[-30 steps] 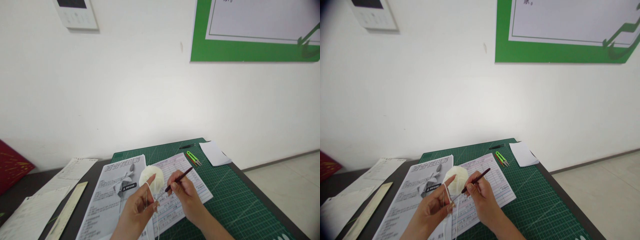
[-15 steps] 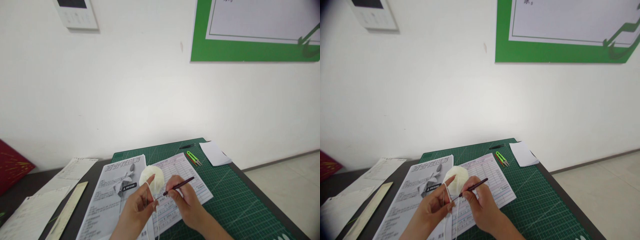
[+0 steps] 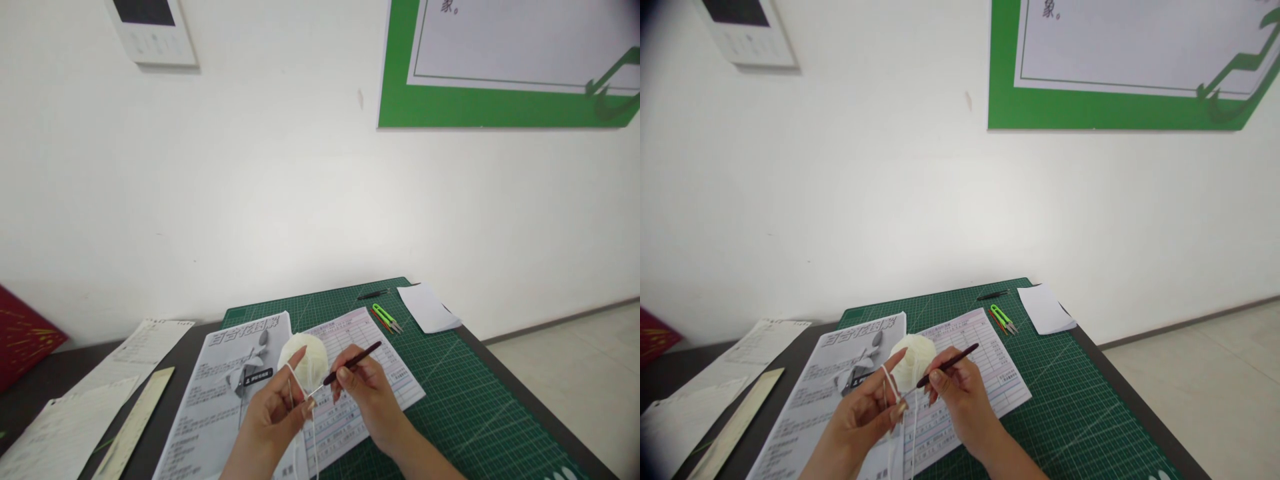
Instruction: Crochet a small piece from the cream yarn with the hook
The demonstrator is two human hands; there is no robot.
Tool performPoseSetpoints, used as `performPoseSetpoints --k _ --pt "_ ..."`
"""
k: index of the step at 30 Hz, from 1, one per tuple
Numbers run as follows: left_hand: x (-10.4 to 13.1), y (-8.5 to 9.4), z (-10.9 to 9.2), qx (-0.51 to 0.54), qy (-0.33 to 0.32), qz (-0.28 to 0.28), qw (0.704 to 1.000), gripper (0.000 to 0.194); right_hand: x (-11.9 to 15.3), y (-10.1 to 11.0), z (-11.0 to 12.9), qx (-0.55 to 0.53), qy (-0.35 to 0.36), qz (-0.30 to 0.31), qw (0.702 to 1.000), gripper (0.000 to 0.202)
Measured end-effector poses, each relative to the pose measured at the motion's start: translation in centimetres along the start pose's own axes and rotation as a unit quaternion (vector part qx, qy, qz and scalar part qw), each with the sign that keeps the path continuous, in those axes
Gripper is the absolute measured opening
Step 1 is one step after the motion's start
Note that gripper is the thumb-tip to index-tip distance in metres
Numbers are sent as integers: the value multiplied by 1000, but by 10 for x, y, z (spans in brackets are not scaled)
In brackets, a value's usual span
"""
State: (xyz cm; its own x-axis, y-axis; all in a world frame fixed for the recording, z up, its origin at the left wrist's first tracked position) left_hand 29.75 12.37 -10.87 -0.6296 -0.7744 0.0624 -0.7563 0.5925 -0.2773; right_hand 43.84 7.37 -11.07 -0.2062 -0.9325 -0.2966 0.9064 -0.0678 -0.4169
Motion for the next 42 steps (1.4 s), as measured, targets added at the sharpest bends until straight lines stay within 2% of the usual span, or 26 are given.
performPoseSetpoints --k 5,10,13,16,20,22,24,28,34,37,40,42 --pt "-1 0 -2 26 -11 -27 999 66 0 1 -10 -69 -41 -28 996 14" --pt "-3 -2 -4 86 -1 -7 996 57 0 -2 -12 -85 -51 -23 995 12" --pt "-3 0 -2 138 28 -7 990 53 3 -5 -7 -43 -32 -19 998 8" --pt "-3 2 2 182 46 -9 982 52 9 -8 1 81 39 6 996 10" --pt "-1 1 0 182 32 -14 983 53 18 -17 16 266 187 85 942 36" --pt "1 -1 -5 171 18 -14 985 54 20 -20 21 307 230 106 917 48" --pt "3 -5 -11 159 6 -5 987 55 21 -22 24 318 253 104 908 53" --pt "5 -8 -16 146 -10 4 989 59 22 -20 20 338 287 107 890 54" --pt "0 0 -4 133 -27 -30 990 60 28 -16 11 453 350 147 807 54" --pt "-2 3 1 174 -3 -20 985 55 27 -20 13 502 361 147 772 56" --pt "-3 3 2 233 35 4 972 51 24 -22 15 493 389 139 766 46" --pt "-3 1 0 238 32 7 971 53 23 -21 14 462 412 132 774 39"
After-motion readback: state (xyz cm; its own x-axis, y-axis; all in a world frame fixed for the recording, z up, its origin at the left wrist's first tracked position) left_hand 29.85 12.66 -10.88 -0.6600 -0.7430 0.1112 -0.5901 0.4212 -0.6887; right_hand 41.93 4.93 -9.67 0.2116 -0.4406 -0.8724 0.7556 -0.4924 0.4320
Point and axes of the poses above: each hand's wrist, its own x-axis away from the middle knuckle, its own y-axis out of the back of the hand, z = x × y, the point moved 3 cm from there along -x, towards the middle knuckle, and after that the axes turned 9 degrees about z, right-handed, at the moved point
